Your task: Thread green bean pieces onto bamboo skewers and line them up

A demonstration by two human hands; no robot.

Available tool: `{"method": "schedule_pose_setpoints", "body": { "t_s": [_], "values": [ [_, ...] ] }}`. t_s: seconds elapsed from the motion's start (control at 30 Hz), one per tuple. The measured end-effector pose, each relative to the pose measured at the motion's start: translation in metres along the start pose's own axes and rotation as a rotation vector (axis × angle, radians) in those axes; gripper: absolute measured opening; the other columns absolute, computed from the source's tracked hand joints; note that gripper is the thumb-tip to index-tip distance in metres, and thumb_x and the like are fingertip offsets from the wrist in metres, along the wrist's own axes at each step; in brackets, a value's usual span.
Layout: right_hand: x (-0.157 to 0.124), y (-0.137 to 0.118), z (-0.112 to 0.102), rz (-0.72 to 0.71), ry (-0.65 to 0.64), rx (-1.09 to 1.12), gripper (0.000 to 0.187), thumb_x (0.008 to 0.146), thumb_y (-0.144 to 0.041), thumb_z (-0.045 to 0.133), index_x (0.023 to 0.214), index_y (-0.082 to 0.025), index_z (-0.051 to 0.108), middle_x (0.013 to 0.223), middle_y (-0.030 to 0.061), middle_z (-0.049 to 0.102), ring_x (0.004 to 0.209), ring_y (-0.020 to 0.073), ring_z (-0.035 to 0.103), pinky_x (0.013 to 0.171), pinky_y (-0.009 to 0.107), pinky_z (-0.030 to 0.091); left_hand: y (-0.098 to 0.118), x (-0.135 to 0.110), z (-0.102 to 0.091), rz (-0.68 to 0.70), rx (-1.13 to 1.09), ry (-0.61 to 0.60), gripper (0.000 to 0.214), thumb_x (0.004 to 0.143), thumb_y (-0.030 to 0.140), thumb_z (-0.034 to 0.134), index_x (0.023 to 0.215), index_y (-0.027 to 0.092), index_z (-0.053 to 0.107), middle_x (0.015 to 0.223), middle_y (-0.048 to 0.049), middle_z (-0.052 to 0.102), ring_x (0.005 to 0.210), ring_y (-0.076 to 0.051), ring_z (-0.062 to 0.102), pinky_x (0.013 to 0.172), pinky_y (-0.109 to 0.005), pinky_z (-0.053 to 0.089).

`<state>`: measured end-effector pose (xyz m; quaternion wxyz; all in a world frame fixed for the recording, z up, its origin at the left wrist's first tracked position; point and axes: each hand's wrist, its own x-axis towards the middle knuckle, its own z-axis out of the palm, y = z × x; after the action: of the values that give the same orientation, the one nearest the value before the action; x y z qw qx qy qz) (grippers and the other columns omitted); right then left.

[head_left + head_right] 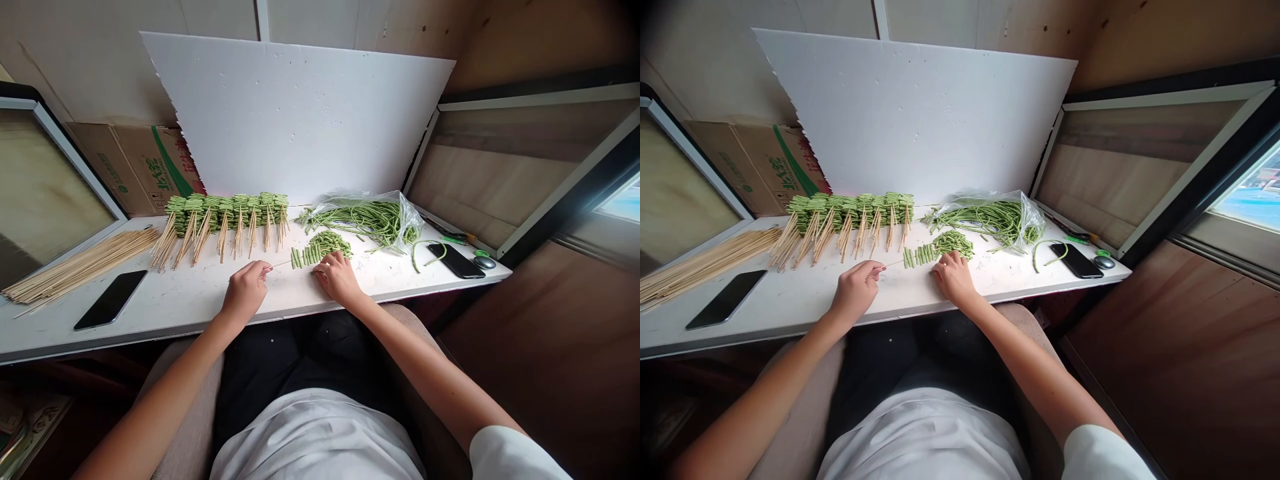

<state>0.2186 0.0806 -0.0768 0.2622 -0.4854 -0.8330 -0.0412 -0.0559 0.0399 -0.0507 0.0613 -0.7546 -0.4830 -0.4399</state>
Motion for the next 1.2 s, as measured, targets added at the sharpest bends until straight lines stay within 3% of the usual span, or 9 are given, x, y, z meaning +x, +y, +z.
{"method": "schedule_pose_setpoints", "body": {
  "t_s": [0.17,0.23,0.3,0.43,0.53,0.77,1.2],
  "values": [
    [0.003,0.009,-0.011,-0.013,0.112,0.254,0.021,0.101,-0.022,0.066,0.109,-0.026,0.085,0.111,0.0121,0.081,0.129,0.0375,0.057,0.103,0.054,0.047,-0.002,0.0,-0.002,0.012,-0.015,0.02,0.041,0.078,-0.005,0.044,0.096,0.019,0.072,0.091,-0.0053,0.08,0.088,-0.021,0.079,0.077,-0.027,0.061],
    [0.006,0.015,-0.017,0.071,0.207,0.463,0.017,0.099,-0.031,0.073,0.11,-0.027,0.085,0.107,0.0103,0.082,0.118,0.035,0.065,0.099,0.052,0.05,-0.003,0.001,-0.003,0.036,-0.007,0.049,0.042,0.078,-0.006,0.043,0.097,0.018,0.072,0.092,-0.0057,0.08,0.088,-0.021,0.079,0.079,-0.027,0.061],
    [0.01,0.02,-0.024,0.231,0.275,0.734,0.024,0.091,-0.042,0.083,0.109,-0.026,0.085,0.106,0.01,0.083,0.105,0.0319,0.071,0.09,0.048,0.054,-0.003,0.001,-0.004,0.056,-0.004,0.07,0.044,0.078,-0.007,0.042,0.098,0.018,0.072,0.093,-0.0056,0.08,0.087,-0.02,0.079,0.079,-0.027,0.061],
    [0.015,0.019,-0.035,0.538,0.237,1.315,0.046,0.07,-0.054,0.097,0.1,-0.022,0.085,0.103,0.0107,0.084,0.099,0.0276,0.076,0.082,0.038,0.057,0.0,0.002,-0.005,0.049,-0.017,0.096,0.042,0.078,-0.006,0.043,0.097,0.018,0.071,0.09,-0.0047,0.08,0.084,-0.02,0.079,0.075,-0.026,0.06],
    [0.016,0.012,-0.043,0.579,0.169,1.547,0.047,0.066,-0.053,0.099,0.099,-0.023,0.084,0.108,0.0091,0.084,0.108,0.025,0.076,0.085,0.033,0.057,0.001,0.002,-0.005,0.031,-0.013,0.096,0.04,0.079,-0.004,0.043,0.096,0.019,0.071,0.089,-0.0045,0.08,0.084,-0.02,0.079,0.074,-0.025,0.06],
    [0.015,0.005,-0.053,0.534,0.101,1.732,0.034,0.076,-0.049,0.095,0.099,-0.027,0.082,0.123,0.0057,0.081,0.127,0.0248,0.071,0.093,0.032,0.059,0.003,0.0,-0.002,0.011,-0.016,0.066,0.042,0.076,-0.003,0.043,0.095,0.02,0.071,0.088,-0.0037,0.08,0.083,-0.019,0.079,0.073,-0.026,0.06],
    [0.014,0.001,-0.051,0.543,0.105,1.706,0.038,0.07,-0.049,0.098,0.096,-0.026,0.081,0.118,0.0066,0.083,0.12,0.0261,0.075,0.097,0.037,0.06,0.003,0.0,-0.002,-0.001,-0.007,0.05,0.042,0.077,-0.004,0.044,0.095,0.02,0.073,0.09,-0.0046,0.081,0.083,-0.02,0.078,0.075,-0.026,0.061]
  ]
}}
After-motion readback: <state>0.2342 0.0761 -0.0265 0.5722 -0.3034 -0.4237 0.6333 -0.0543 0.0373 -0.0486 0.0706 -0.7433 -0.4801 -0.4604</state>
